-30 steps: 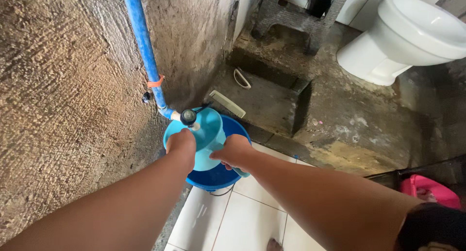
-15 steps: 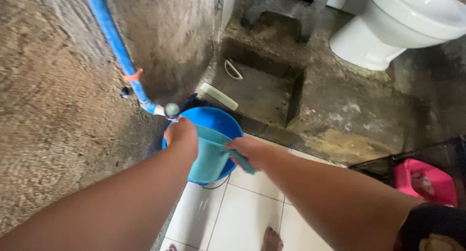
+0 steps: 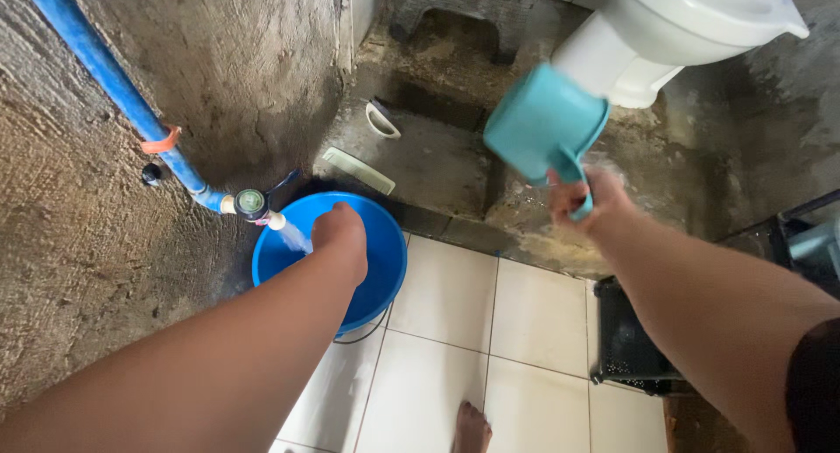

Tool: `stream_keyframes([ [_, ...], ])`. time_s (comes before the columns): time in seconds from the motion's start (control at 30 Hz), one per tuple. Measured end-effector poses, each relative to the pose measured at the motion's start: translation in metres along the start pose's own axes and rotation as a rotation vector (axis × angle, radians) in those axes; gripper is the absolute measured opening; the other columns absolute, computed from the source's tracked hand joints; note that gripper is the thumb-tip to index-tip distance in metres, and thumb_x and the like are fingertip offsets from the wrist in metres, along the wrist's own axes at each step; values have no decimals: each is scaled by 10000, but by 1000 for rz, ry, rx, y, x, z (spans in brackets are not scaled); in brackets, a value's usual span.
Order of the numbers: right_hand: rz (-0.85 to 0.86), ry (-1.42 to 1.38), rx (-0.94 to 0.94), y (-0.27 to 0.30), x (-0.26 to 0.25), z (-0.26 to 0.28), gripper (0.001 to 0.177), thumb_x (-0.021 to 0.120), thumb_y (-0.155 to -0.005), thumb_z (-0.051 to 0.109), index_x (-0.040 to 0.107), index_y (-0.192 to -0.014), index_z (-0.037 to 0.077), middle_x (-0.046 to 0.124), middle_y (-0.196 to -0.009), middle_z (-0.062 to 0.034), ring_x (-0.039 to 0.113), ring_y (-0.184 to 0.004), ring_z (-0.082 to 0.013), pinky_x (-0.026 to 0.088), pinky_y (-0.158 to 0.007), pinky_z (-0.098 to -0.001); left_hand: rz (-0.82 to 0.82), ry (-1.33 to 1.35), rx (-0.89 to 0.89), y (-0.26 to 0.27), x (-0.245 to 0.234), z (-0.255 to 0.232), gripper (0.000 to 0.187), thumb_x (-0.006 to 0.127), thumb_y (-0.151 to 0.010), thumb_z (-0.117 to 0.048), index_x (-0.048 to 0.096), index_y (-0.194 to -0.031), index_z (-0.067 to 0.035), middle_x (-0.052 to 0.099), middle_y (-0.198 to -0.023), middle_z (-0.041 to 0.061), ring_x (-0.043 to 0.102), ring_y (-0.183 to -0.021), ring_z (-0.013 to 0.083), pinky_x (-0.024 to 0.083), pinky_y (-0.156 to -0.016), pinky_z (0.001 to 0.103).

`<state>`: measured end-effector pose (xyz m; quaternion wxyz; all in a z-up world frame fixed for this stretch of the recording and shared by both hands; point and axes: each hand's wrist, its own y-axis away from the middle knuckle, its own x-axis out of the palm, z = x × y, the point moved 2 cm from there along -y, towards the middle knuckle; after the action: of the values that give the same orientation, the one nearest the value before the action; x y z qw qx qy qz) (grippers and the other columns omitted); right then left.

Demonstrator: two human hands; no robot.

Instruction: The person fills a blue bucket with water from a tap using a teal scoop, then uses a brush to scrub a black plastic shelving unit. They repeatedly pour water from the scoop onto the shelves and scrub the surfaces.

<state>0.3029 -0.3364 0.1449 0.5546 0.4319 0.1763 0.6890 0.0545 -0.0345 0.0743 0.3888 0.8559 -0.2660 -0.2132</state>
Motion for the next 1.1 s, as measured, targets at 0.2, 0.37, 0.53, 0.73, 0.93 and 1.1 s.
stream_keyframes([
  [0.2,-446,892,-169,15,101,-43,440,624,-983,515,703,-1140,111,610,-878,-45,547,-703,-149,489,-662,-397,-31,-30,30,-6,-13,-3,470,375,-1016,-364,665,-1212,-50,663,-1296,212,655,-1130,418,555,-912,496],
  [0.37,-163,1583,-29,7,138,-158,513,733,-927,492,653,-1046,-1,698,-1056,-170,687,-854,-255,613,-731,-428,-81,133,-10,-11,-33,1,484,421,-1002,-405,644,-1209,-28,688,-1243,223,675,-1085,414,543,-876,491],
  [0.53,56,1577,-77,11,158,-241,539,750,-900,445,671,-723,-58,695,-671,-136,640,-496,-213,521,-461,-365,-94,81,16,-41,-55,10,473,396,-998,-398,653,-1203,-59,680,-1226,203,674,-1078,402,536,-872,486],
  [0.73,106,1614,-92,33,192,-257,503,753,-898,416,659,-687,-31,672,-630,-107,624,-468,-197,500,-446,-350,-297,-79,199,-45,-75,7,384,503,-974,-283,574,-1299,-92,592,-1341,260,647,-1113,422,555,-892,499],
  [0.93,124,1606,-88,38,196,-260,490,767,-878,415,652,-716,-32,670,-633,-110,613,-464,-193,484,-441,-350,-247,-17,195,5,-95,-36,810,684,-875,-274,233,-1532,-414,506,-1350,229,617,-1095,397,548,-885,482],
  [1.1,185,1606,-92,42,199,-265,466,773,-853,416,661,-744,-22,681,-653,-104,626,-477,-185,501,-450,-346,73,-34,60,-5,-94,-48,846,639,-902,-355,192,-1606,-494,623,-1375,127,699,-992,346,570,-819,522],
])
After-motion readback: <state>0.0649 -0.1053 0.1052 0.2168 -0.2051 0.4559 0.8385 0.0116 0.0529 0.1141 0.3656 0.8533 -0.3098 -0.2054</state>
